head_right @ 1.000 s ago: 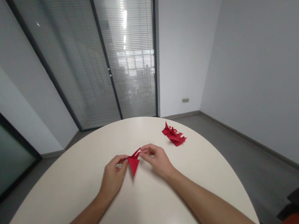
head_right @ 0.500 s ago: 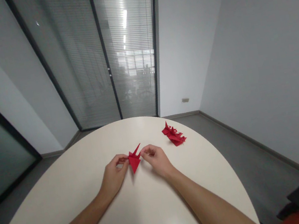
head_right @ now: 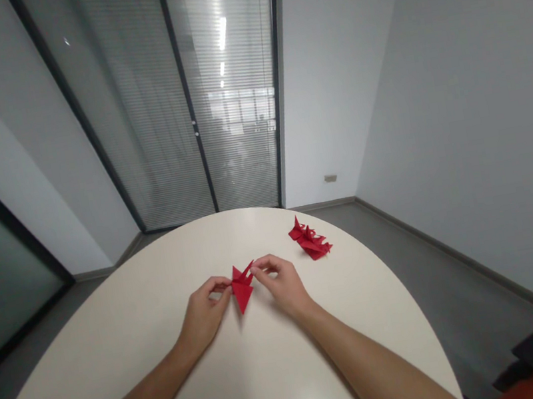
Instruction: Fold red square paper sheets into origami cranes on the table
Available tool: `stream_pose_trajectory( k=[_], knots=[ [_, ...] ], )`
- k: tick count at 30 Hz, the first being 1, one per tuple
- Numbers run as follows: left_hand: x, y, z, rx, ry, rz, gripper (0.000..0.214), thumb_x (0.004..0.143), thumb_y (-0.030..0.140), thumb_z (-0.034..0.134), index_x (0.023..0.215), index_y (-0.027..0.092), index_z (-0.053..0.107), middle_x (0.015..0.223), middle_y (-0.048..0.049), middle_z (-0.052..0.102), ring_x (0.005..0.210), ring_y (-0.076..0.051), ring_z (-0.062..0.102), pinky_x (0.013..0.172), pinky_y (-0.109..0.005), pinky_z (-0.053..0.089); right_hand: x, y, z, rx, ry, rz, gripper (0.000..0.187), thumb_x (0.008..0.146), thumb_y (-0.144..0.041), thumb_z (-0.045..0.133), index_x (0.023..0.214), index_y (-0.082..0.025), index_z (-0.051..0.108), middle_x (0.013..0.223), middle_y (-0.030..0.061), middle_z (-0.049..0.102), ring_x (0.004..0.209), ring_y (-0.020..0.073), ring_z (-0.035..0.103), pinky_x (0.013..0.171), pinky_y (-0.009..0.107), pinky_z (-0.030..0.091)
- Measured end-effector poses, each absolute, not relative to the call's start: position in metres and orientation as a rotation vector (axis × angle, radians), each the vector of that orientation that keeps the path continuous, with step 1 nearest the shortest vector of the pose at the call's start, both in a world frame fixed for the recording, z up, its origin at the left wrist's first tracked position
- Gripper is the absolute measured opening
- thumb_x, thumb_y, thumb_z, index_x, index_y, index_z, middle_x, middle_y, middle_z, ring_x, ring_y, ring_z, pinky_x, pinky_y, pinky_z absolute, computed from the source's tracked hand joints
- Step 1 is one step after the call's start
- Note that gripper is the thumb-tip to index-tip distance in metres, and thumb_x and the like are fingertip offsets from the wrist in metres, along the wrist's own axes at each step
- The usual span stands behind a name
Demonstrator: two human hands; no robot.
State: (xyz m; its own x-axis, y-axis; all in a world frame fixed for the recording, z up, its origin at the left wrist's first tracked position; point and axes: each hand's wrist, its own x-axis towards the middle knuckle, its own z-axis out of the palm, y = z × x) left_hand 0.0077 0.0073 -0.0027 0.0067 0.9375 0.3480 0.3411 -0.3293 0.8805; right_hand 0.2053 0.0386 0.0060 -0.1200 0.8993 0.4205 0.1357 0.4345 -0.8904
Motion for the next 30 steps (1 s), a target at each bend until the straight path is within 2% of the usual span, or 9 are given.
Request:
stream_pose_trajectory(
  k=[7, 16, 21, 26, 30],
  knots=[
    [0.0074, 0.0073, -0.0024, 1.744, 1.326, 1.325, 0.017, 0.085, 0.029, 0.061, 0.094, 0.021, 0.073, 0.091, -0.0049, 0.075, 0.083, -0.020, 0.069, 0.070, -0.028, 0.054, 0.2049, 0.0356, 0.0099, -0.940, -1.644, 0.772, 0.020, 0.086, -0.041, 0.070, 0.088, -0.022, 0.075, 0.090, 0.0066, 0.076, 0.085, 0.0233, 0.068, 0.082, 0.037, 0.050],
    [0.0068, 0.0088, -0.0044, 1.730, 1.296, 1.327, 0.015, 0.085, 0.029, 0.062, 0.092, 0.020, 0.071, 0.089, -0.0040, 0.074, 0.082, -0.019, 0.067, 0.069, -0.026, 0.053, 0.2052, 0.0346, 0.0097, -0.897, -1.739, 0.656, 0.018, 0.088, -0.036, 0.070, 0.100, -0.026, 0.078, 0.099, 0.0071, 0.077, 0.093, 0.0248, 0.069, 0.086, 0.039, 0.051],
    [0.0076, 0.0068, -0.0024, 1.736, 1.256, 1.321, 0.015, 0.085, 0.028, 0.061, 0.091, 0.020, 0.072, 0.090, -0.0045, 0.074, 0.083, -0.020, 0.068, 0.065, -0.026, 0.053, 0.2061, 0.0356, 0.0094, -0.926, -1.712, 0.656, 0.014, 0.087, -0.036, 0.071, 0.093, -0.025, 0.078, 0.098, 0.0076, 0.077, 0.094, 0.0262, 0.070, 0.090, 0.043, 0.052],
    [0.0078, 0.0061, 0.0000, 1.737, 1.275, 1.311, 0.017, 0.084, 0.030, 0.061, 0.092, 0.020, 0.072, 0.090, -0.0051, 0.075, 0.082, -0.021, 0.069, 0.070, -0.028, 0.054, 0.2052, 0.0336, 0.0107, -0.936, -1.707, 0.740, 0.013, 0.086, -0.035, 0.071, 0.091, -0.025, 0.076, 0.099, 0.0058, 0.077, 0.096, 0.0251, 0.069, 0.091, 0.042, 0.050],
    [0.0084, 0.0063, 0.0005, 1.726, 1.289, 1.295, 0.018, 0.083, 0.032, 0.061, 0.091, 0.020, 0.072, 0.090, -0.0053, 0.075, 0.083, -0.021, 0.069, 0.068, -0.028, 0.054, 0.2022, 0.0341, 0.0110, -0.934, -1.622, 0.808, 0.018, 0.083, -0.039, 0.074, 0.088, -0.022, 0.072, 0.091, 0.0058, 0.076, 0.090, 0.0236, 0.069, 0.089, 0.040, 0.050]
  ],
)
